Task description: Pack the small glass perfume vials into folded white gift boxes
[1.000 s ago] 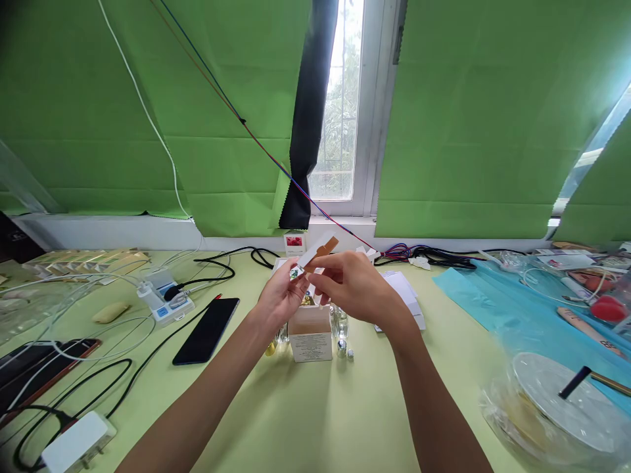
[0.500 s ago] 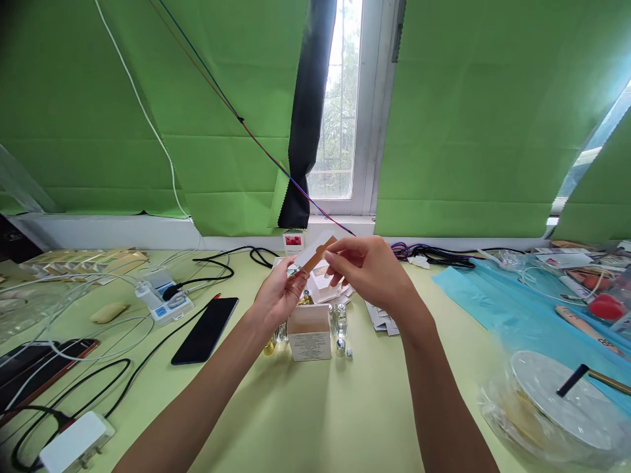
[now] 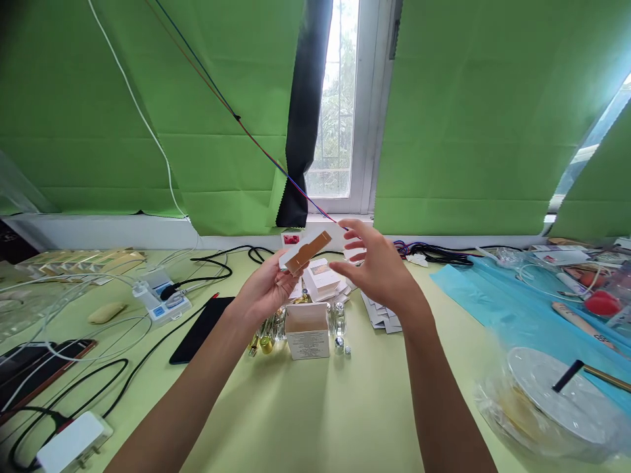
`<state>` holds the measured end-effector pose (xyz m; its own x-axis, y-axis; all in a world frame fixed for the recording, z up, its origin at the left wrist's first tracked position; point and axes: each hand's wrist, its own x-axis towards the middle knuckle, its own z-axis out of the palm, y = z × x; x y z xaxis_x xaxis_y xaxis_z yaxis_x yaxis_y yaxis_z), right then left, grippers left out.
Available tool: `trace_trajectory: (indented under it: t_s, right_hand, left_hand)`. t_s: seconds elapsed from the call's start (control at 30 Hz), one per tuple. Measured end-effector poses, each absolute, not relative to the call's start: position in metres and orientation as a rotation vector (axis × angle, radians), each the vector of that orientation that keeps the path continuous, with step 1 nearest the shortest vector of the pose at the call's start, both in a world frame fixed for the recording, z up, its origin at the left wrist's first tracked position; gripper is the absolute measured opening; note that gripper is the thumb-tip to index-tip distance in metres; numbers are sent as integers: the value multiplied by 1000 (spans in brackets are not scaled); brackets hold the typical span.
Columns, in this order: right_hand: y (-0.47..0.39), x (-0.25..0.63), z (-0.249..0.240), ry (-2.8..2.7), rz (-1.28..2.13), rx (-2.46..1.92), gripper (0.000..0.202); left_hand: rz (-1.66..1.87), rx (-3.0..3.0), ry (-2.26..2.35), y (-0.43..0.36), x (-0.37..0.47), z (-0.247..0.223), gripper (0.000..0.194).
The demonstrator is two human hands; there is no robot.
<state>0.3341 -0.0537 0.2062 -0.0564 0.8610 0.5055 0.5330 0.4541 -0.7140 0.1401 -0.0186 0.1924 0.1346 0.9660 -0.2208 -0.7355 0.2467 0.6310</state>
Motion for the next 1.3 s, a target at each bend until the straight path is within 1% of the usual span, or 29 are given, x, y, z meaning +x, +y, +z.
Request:
trace_trajectory:
  t_s: [0.13, 0.3, 0.57, 0.7, 0.9, 1.07, 1.17, 1.23, 1.3]
  right_hand:
    - [-48, 320, 198, -1847, 413, -1119, 77]
    - [-39, 305, 189, -1900, 347, -1020, 87]
    - [-34, 300, 184, -1853, 388, -953, 103]
    - [-34, 298, 184, -1821, 480, -921, 106]
    - [-26, 295, 178, -1669, 678, -947, 120]
    - [-25, 287, 178, -1537, 856, -1011, 115]
    - [-28, 277, 177, -1402, 938, -1004, 113]
    - [-28, 269, 174, -1309, 944, -983, 114]
    - [-29, 261, 170, -1229, 923, -996, 111]
  left_hand:
    - [1212, 443, 731, -15, 138, 190, 19]
    - [1211, 438, 725, -11, 137, 184, 17]
    - [1252, 398, 768, -15, 139, 183, 8]
    - [1291, 381, 804, -18, 140, 184, 7]
    - [1392, 356, 801, -19, 144, 187, 10]
    - [1419, 328, 800, -21, 143, 188, 10]
    - [1452, 325, 749, -21, 143, 188, 14]
    - [1483, 319, 728, -21, 142, 188, 18]
    - [1504, 314, 720, -21, 142, 187, 16]
